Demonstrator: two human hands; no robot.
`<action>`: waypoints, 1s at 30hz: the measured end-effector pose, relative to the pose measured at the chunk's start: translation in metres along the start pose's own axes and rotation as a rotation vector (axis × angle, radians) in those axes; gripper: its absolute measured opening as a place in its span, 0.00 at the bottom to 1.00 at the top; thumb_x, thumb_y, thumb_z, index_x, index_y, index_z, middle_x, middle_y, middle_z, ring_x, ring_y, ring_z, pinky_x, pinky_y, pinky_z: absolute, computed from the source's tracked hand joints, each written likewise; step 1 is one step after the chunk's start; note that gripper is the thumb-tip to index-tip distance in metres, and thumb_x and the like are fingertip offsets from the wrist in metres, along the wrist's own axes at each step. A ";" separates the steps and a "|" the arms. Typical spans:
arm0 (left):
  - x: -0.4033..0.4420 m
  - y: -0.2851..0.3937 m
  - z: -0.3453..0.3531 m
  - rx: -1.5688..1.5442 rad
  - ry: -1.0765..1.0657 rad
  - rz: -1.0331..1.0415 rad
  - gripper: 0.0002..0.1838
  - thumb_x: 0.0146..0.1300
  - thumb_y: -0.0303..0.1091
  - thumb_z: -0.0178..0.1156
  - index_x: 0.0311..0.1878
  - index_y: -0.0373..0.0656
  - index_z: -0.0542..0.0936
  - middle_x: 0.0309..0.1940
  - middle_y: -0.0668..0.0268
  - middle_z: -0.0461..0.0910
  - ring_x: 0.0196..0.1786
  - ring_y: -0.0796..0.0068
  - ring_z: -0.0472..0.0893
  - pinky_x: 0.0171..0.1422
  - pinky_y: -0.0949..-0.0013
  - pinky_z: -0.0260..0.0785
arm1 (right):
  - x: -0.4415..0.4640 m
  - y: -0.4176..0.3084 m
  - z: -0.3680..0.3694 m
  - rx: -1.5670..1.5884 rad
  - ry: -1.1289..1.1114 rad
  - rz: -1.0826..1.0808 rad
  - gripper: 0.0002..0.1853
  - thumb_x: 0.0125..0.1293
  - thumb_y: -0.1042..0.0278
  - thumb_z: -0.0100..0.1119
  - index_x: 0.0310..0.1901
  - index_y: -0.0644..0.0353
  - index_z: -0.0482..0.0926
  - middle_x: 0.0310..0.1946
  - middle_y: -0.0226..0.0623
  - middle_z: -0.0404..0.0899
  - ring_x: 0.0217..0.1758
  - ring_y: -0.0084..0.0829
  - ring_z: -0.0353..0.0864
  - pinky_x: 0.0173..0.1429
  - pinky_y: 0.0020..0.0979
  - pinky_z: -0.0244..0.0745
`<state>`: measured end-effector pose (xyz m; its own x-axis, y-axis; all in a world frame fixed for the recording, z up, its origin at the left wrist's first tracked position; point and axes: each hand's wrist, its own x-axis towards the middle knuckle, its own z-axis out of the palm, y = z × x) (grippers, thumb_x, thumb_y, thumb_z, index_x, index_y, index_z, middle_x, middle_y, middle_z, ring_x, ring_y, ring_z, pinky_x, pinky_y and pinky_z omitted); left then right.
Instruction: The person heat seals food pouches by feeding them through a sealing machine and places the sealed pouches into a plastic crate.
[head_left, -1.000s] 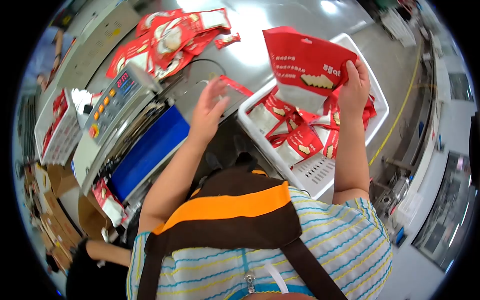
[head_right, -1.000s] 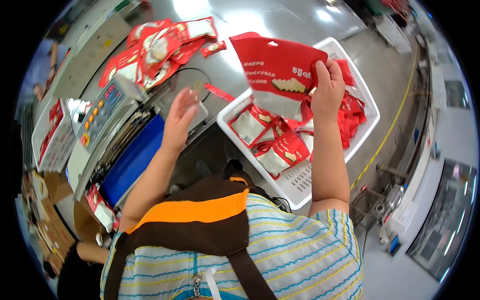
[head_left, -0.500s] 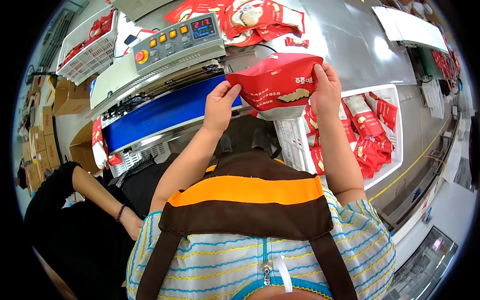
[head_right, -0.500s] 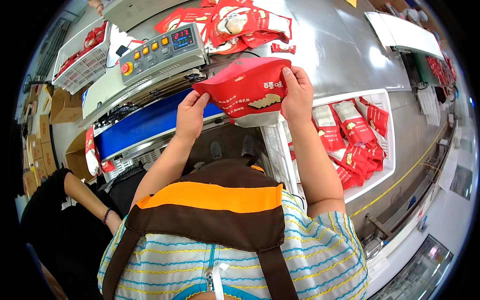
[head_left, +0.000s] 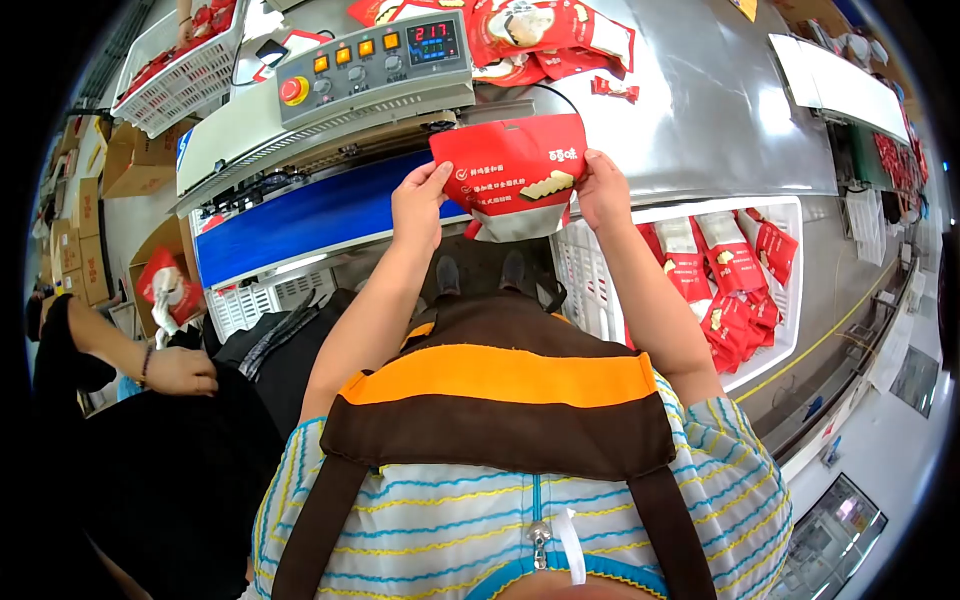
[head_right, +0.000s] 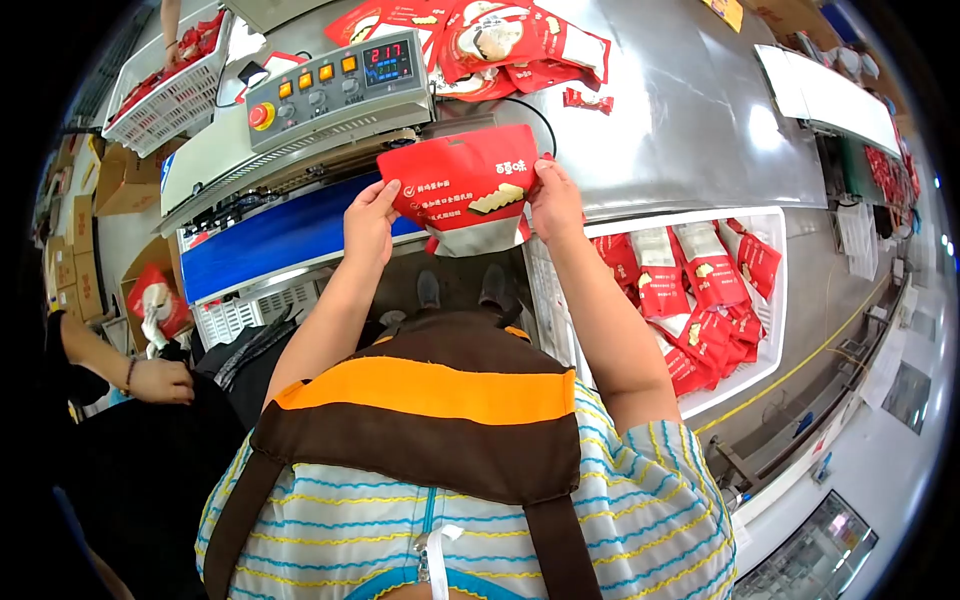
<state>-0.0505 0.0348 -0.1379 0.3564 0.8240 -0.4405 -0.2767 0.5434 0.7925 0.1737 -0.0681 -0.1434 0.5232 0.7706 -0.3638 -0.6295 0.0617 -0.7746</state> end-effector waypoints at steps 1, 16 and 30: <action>0.011 -0.008 -0.003 0.021 0.027 -0.038 0.12 0.58 0.33 0.56 0.42 0.35 0.75 0.34 0.66 0.77 0.35 0.79 0.75 0.41 0.76 0.66 | 0.008 0.011 -0.007 0.007 0.084 0.013 0.08 0.61 0.70 0.45 0.38 0.65 0.71 0.33 0.36 0.76 0.37 0.27 0.74 0.44 0.28 0.67; 0.134 -0.096 -0.014 -0.161 0.111 -0.405 0.09 0.55 0.32 0.54 0.38 0.40 0.74 0.31 0.64 0.78 0.32 0.71 0.77 0.35 0.65 0.65 | 0.096 0.034 -0.021 -0.912 0.493 -0.051 0.13 0.54 0.69 0.52 0.36 0.71 0.77 0.29 0.42 0.77 0.31 0.30 0.74 0.36 0.29 0.69; 0.134 -0.081 -0.011 -0.155 0.094 -0.401 0.08 0.55 0.31 0.53 0.37 0.40 0.74 0.32 0.63 0.77 0.33 0.70 0.77 0.38 0.67 0.69 | 0.102 0.021 -0.023 -0.272 0.518 0.214 0.06 0.54 0.77 0.52 0.33 0.69 0.73 0.27 0.40 0.75 0.27 0.30 0.74 0.30 0.29 0.69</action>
<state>0.0101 0.1033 -0.2657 0.3820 0.5500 -0.7427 -0.2661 0.8350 0.4815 0.2265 -0.0029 -0.2085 0.6556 0.3357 -0.6764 -0.6180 -0.2761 -0.7361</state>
